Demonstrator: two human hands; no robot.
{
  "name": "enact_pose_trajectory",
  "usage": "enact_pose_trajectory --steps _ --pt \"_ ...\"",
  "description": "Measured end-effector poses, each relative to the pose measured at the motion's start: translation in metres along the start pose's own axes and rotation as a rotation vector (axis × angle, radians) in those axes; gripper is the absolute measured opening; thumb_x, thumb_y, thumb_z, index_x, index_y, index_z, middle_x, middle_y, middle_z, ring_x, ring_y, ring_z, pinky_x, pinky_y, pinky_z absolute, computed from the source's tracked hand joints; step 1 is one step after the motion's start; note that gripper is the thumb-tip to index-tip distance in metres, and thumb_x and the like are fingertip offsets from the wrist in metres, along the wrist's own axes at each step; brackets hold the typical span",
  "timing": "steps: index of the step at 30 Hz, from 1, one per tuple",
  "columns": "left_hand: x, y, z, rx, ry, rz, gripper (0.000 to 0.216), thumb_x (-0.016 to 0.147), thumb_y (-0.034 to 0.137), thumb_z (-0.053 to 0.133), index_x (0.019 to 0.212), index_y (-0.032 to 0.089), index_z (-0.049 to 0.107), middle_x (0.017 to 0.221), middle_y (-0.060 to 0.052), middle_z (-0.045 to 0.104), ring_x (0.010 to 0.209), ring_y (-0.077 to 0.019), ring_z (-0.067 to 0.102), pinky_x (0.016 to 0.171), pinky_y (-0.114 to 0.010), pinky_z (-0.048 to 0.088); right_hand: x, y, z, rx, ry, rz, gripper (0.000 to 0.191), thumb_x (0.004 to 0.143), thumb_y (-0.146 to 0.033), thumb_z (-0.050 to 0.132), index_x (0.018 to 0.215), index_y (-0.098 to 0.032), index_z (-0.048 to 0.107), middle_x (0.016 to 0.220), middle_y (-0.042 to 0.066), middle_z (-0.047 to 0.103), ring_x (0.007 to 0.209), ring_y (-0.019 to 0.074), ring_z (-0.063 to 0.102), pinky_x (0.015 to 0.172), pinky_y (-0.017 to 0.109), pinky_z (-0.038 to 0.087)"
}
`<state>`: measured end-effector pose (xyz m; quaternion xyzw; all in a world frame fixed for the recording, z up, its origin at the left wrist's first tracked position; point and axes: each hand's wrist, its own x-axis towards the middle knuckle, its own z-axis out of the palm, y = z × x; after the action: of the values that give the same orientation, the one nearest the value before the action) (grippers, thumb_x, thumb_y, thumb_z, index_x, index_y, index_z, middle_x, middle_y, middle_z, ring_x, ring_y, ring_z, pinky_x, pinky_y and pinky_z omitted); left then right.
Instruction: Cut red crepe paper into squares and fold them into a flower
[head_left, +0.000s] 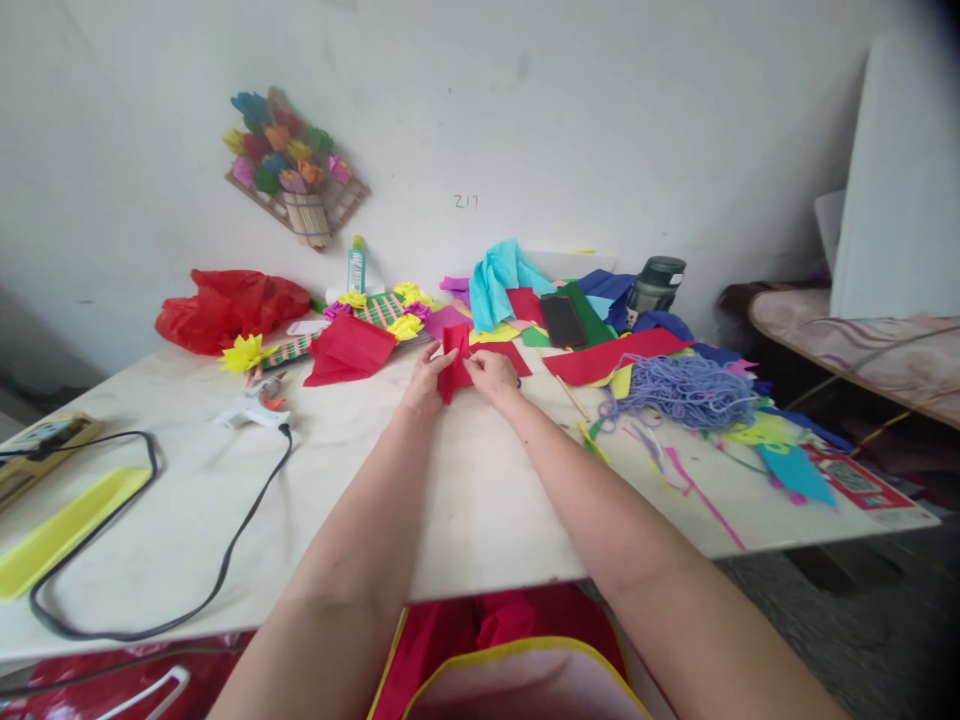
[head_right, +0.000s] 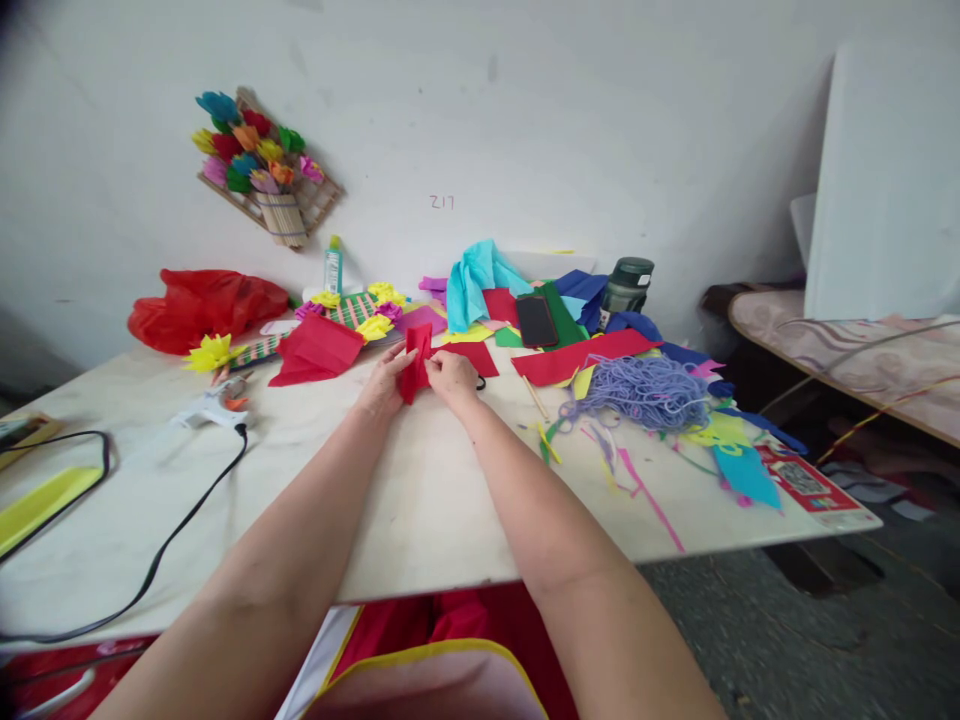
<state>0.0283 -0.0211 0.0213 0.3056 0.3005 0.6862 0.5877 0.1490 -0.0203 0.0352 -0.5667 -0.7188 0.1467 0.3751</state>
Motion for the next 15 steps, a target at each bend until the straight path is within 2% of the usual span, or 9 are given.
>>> enact_pose_trajectory --steps 2,4,7,10,15 --pt "0.0006 -0.0011 -0.0005 0.010 0.000 -0.005 0.047 0.060 0.006 0.071 0.103 0.015 0.053 0.069 -0.002 0.067 0.073 -0.0179 0.067 0.077 -0.032 0.052 -0.0024 -0.0016 -0.0011 -0.059 0.006 -0.016 0.021 0.081 -0.033 0.050 0.076 -0.020 0.065 0.076 0.005 0.066 0.074 0.0194 0.057 0.062 0.027 0.037" --pt "0.0011 -0.0022 -0.0012 0.030 -0.016 -0.003 0.040 0.060 0.008 0.073 0.096 0.014 0.056 0.068 -0.002 0.066 0.071 -0.0178 0.067 0.075 -0.031 0.052 -0.0040 -0.0021 -0.0016 -0.089 0.011 -0.029 0.021 0.081 -0.032 0.049 0.078 -0.020 0.065 0.078 0.006 0.066 0.075 0.0198 0.057 0.063 0.027 0.037" --pt "0.0020 -0.0035 -0.0026 0.053 -0.011 0.000 0.027 0.061 0.017 0.074 0.082 0.013 0.058 0.064 -0.002 0.065 0.068 -0.0169 0.065 0.071 -0.029 0.051 -0.0045 -0.0014 -0.0011 -0.100 0.014 -0.025 0.020 0.081 -0.031 0.049 0.078 -0.020 0.065 0.078 0.006 0.066 0.076 0.0196 0.057 0.063 0.027 0.037" --pt "0.0035 -0.0046 -0.0044 0.093 0.028 0.035 0.024 0.064 0.027 0.074 0.075 0.013 0.057 0.058 0.000 0.061 0.060 -0.0140 0.062 0.062 -0.025 0.050 -0.0035 0.0000 0.0002 -0.085 0.019 -0.014 0.020 0.081 -0.030 0.049 0.075 -0.019 0.064 0.076 0.006 0.066 0.076 0.0192 0.057 0.065 0.027 0.038" --pt "0.0072 -0.0047 -0.0090 0.379 0.157 0.154 0.034 0.070 0.045 0.065 0.059 0.015 0.053 0.046 0.003 0.052 0.040 -0.0077 0.048 0.040 -0.018 0.036 0.0011 0.0046 0.0034 0.032 0.037 -0.011 0.019 0.080 -0.029 0.051 0.066 -0.019 0.059 0.071 0.004 0.063 0.073 0.0171 0.056 0.068 0.026 0.039"
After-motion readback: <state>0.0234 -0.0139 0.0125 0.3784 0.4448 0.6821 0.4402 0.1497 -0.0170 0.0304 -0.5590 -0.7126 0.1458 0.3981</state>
